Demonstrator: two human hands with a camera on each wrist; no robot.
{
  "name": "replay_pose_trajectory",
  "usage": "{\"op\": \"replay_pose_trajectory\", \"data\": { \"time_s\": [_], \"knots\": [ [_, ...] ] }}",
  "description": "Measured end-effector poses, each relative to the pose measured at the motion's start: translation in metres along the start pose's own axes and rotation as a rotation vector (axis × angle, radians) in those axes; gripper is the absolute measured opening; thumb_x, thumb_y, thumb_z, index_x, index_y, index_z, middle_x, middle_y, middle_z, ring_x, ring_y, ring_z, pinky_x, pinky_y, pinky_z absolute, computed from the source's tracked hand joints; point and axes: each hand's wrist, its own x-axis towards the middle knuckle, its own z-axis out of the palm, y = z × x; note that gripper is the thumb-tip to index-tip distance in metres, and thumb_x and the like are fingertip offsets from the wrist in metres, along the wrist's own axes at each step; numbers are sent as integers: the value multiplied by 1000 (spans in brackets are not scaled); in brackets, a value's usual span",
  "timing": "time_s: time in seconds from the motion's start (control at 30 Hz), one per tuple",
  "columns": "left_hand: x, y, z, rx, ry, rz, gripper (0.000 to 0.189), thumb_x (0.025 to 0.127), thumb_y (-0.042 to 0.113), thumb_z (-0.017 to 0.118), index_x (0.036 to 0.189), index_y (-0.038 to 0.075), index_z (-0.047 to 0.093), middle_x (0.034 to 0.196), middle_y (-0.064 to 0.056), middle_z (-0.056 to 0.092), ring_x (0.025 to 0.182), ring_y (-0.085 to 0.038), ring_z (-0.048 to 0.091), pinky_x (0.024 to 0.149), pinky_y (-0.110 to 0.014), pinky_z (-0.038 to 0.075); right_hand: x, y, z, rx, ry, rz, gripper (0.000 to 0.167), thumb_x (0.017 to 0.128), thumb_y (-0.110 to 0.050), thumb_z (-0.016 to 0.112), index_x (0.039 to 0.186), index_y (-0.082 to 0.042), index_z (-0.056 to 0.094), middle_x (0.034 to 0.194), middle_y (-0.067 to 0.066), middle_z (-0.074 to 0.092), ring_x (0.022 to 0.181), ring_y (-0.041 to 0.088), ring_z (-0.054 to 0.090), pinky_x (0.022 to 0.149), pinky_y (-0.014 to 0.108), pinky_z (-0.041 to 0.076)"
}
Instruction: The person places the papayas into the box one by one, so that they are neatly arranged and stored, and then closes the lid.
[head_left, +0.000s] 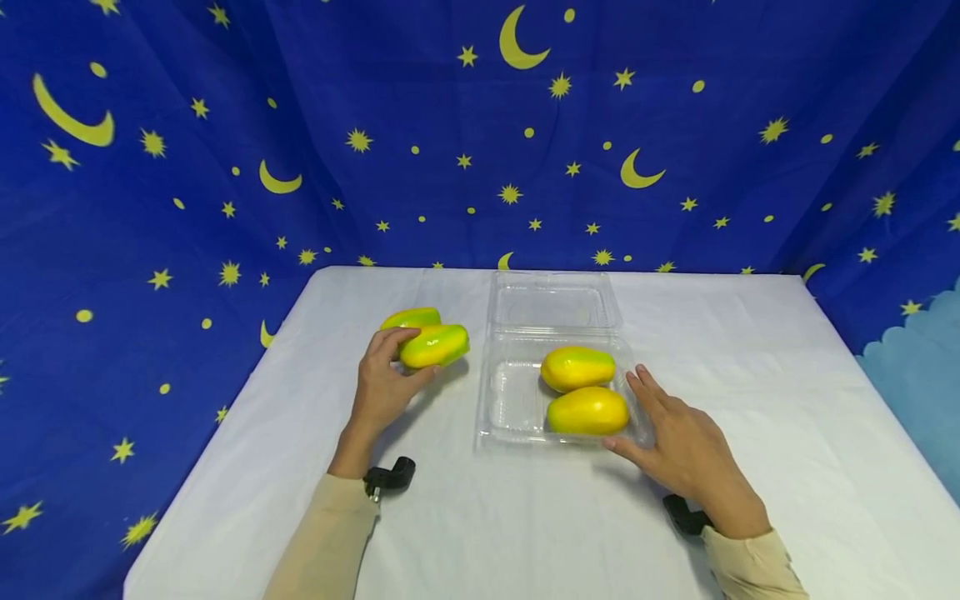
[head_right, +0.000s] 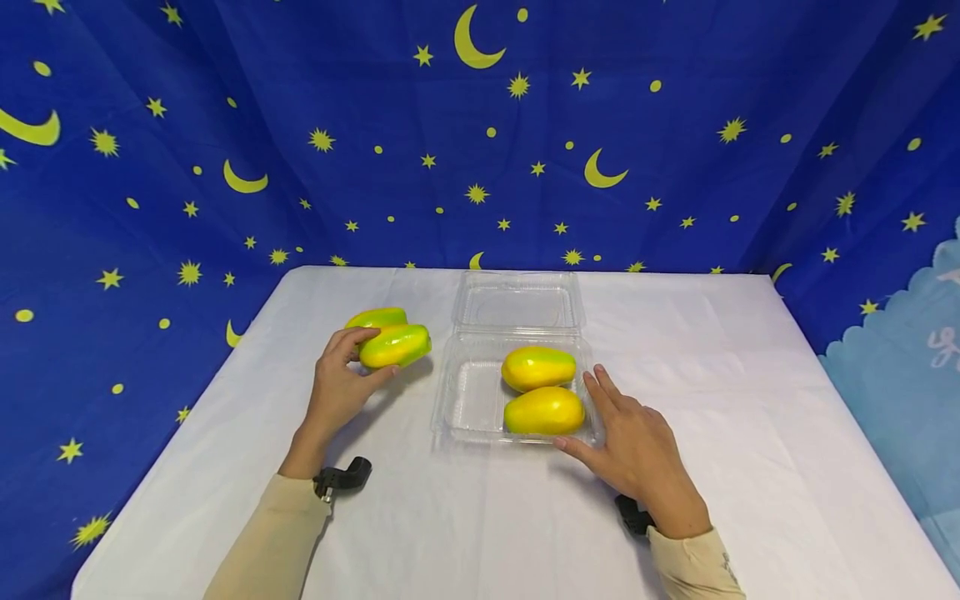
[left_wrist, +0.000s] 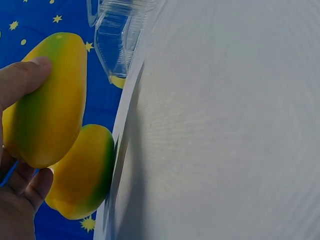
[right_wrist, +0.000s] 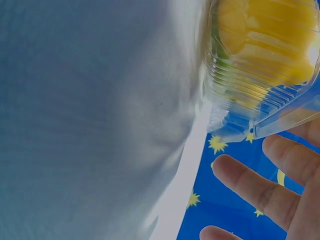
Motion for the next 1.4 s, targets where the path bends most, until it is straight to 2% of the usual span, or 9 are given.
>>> {"op": "replay_pose_trajectory", "data": {
  "time_s": [0.23, 0.47, 0.73, 0.9, 1.23, 1.4],
  "knots": [
    [1, 3, 2, -16, 27, 19, 62, 71, 17, 91, 127, 14, 65, 132, -7, 57, 118, -22, 56, 89, -41, 50, 0, 1, -1, 17, 2, -5, 102, 85, -79, 54, 157, -10, 32, 162, 15, 33, 125, 45, 58, 89, 58, 53],
    [2, 8, 8, -71, 41, 55, 64, 73, 16, 90, 130, 16, 63, 133, -5, 55, 125, -22, 54, 100, -44, 47, -1, 0, -3, 4, 3, -2, 102, 85, -80, 52, 157, -9, 33, 162, 15, 33, 125, 45, 57, 90, 58, 53],
    [6, 16, 13, -57, 35, 99, 64, 73, 20, 91, 130, 17, 63, 137, -7, 55, 126, -23, 53, 94, -43, 49, -2, 0, -1, 16, 10, 3, 102, 85, -80, 52, 156, -10, 34, 162, 14, 33, 124, 44, 59, 88, 58, 53],
    [12, 20, 15, -58, 28, 102, 64, 73, 21, 91, 130, 17, 62, 137, -6, 56, 128, -21, 51, 93, -42, 50, -2, 0, 0, 9, 16, 3, 101, 84, -79, 54, 156, -10, 35, 162, 13, 34, 121, 44, 60, 87, 57, 54],
    [19, 27, 14, -32, 18, 79, 63, 73, 24, 90, 129, 15, 63, 136, -4, 54, 127, -25, 51, 101, -48, 48, -2, -2, 0, 6, 4, 15, 101, 85, -78, 54, 157, -10, 34, 163, 13, 33, 122, 44, 59, 87, 57, 54],
    [23, 31, 15, -47, 3, 83, 62, 74, 24, 90, 129, 17, 63, 136, -3, 54, 126, -24, 50, 99, -46, 49, -2, -2, -1, 3, 1, 14, 102, 84, -79, 54, 157, -10, 33, 163, 13, 32, 123, 44, 59, 87, 57, 54]
  ]
}}
